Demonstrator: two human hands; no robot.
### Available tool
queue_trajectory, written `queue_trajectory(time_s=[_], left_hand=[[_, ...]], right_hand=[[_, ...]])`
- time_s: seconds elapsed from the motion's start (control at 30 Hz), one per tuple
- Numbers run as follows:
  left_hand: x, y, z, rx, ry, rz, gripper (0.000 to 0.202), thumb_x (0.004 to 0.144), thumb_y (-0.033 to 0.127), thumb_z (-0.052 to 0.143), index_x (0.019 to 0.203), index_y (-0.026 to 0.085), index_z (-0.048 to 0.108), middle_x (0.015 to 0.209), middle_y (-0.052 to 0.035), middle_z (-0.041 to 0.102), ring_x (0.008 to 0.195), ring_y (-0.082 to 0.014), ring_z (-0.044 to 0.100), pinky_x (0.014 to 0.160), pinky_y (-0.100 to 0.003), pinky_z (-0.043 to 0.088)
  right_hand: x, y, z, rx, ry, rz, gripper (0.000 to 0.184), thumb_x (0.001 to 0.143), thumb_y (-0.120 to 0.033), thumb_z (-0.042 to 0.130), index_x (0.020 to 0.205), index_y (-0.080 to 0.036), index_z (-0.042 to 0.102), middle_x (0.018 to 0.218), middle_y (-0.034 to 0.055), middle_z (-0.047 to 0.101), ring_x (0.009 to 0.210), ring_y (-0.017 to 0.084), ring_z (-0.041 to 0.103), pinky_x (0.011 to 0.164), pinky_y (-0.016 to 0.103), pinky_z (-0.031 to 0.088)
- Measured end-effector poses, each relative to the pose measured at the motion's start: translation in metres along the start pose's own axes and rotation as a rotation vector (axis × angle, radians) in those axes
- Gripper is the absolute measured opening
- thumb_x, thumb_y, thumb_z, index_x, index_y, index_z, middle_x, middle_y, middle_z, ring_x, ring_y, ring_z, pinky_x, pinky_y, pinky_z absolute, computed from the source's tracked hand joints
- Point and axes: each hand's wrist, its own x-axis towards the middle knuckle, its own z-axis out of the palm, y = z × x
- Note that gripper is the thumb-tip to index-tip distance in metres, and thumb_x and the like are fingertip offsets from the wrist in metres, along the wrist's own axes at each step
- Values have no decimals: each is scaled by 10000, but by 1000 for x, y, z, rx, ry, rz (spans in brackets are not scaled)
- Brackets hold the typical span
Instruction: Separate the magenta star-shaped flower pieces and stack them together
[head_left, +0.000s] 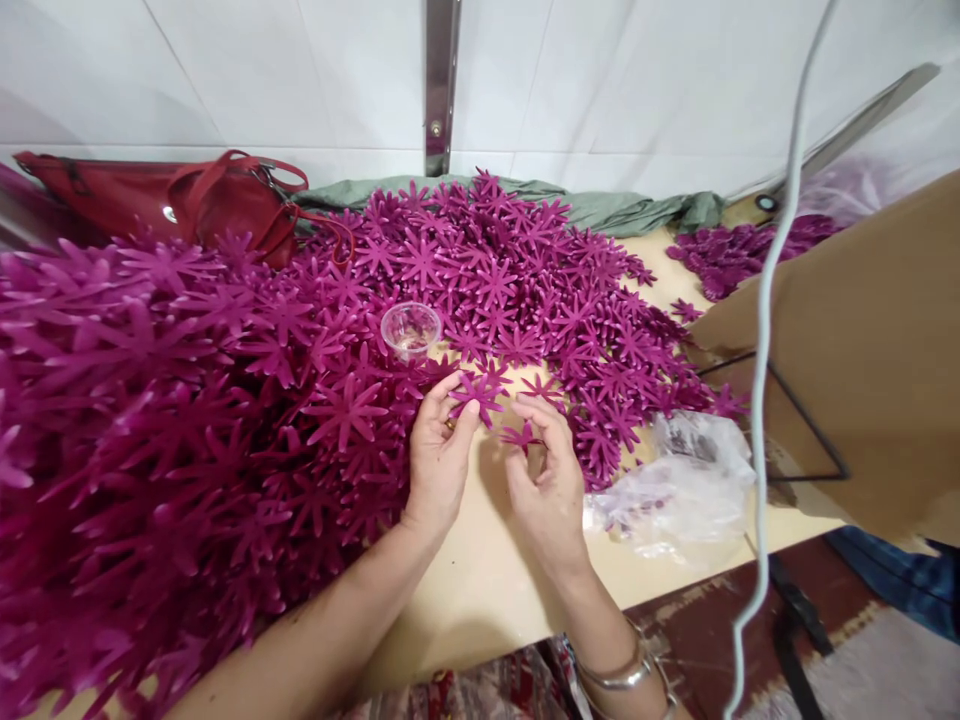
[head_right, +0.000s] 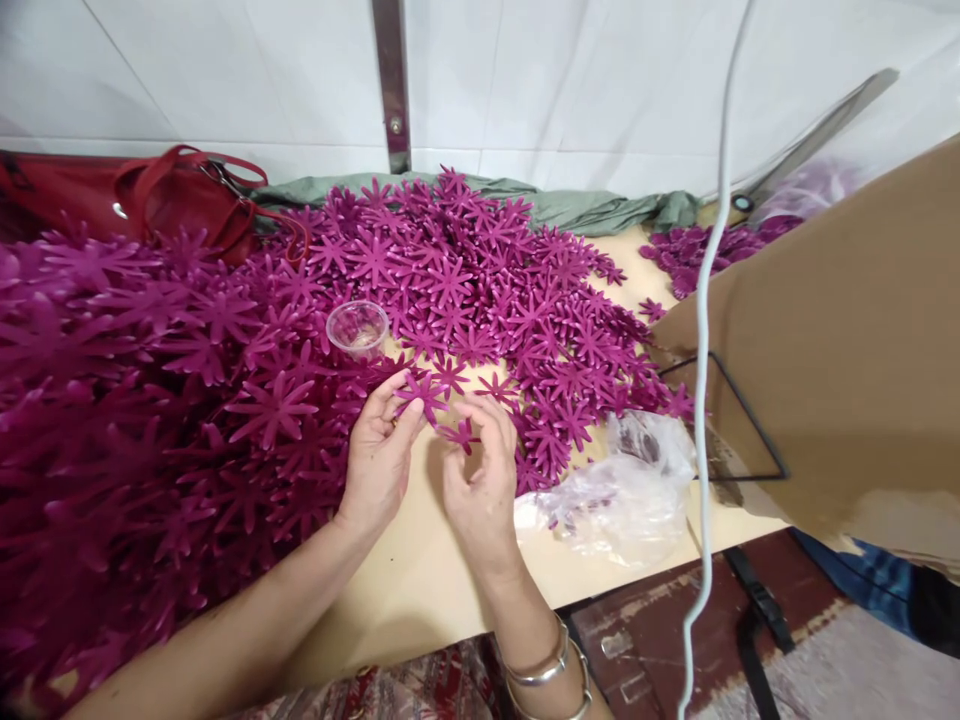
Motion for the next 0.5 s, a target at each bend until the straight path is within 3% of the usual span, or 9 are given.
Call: queue_trajectory(time_s=[0.2,0.37,0.5], left_hand=[[-1,0,2,8,22,34,301,877,314,768,1127,231,623,972,5,699,827,-113,664,792,-232,558],[-2,-3,-2,131,16,66,235,906,344,738,1074,227,621,1015,-20,697,907,-151,683,872,-287,582],[-3,-2,-1,163,5,83,175,923,348,713,1023,235,625,997,-26,703,975,-184,689,906,-328,596]], right_hand=[[-2,-6,-3,-69,23,-16,348,806,-106,486,1125,-242,515,1401,172,525,1429,286,487,1169,534,437],[5,-20,-8,12,-25,-135,496,920,-283,545,1391,-230,398,1603,207,322,1573,324,302,1224,584,365],[33,-39,-9,-68,45,-122,296,983,-279,528,1277,-248,540,1415,169,558,1406,285,518,1179,534,421]])
